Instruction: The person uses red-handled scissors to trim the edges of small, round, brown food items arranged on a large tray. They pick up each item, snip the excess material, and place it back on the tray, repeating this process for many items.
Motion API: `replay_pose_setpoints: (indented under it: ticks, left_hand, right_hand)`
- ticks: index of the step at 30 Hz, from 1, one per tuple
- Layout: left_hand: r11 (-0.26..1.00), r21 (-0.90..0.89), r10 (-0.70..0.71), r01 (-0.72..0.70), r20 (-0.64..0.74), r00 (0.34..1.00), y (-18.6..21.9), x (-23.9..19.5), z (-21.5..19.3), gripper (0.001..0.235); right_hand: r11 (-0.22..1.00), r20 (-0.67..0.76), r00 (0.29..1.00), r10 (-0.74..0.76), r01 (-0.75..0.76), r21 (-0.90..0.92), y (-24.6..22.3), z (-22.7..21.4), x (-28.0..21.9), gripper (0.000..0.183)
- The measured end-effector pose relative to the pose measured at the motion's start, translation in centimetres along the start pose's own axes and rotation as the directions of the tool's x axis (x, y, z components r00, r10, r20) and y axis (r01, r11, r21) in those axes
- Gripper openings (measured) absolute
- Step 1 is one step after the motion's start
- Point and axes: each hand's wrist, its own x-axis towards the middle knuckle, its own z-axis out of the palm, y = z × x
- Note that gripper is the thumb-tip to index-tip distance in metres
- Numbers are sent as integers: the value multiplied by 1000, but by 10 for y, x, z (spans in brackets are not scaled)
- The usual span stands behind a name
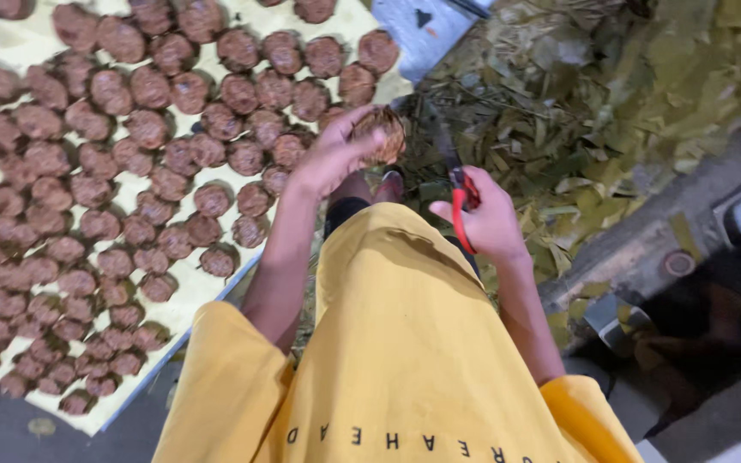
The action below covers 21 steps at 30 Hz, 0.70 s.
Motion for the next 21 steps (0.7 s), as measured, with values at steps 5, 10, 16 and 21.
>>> replay_pose_setpoints:
  ticks: [5, 10, 16, 21]
  left_hand:
    - [850, 466, 165, -245, 206, 965, 30, -21, 35, 94]
    - [743, 666, -170, 68, 89, 982, 53, -28, 56, 106]
    - [798, 596, -243, 96, 172, 955, 52, -25, 43, 107]
    - [667, 735, -230, -124, 361, 904, 47, -12, 28, 67]
  right_hand:
    - [997, 157, 984, 81, -83, 3, -26, -11, 2, 61]
    - [987, 205, 965, 161, -154, -47, -20, -8, 2, 59]
    - [954, 329, 927, 179, -245, 172, 19, 12, -3, 46]
    - [903, 379, 908, 176, -303, 306, 34, 26, -4, 46]
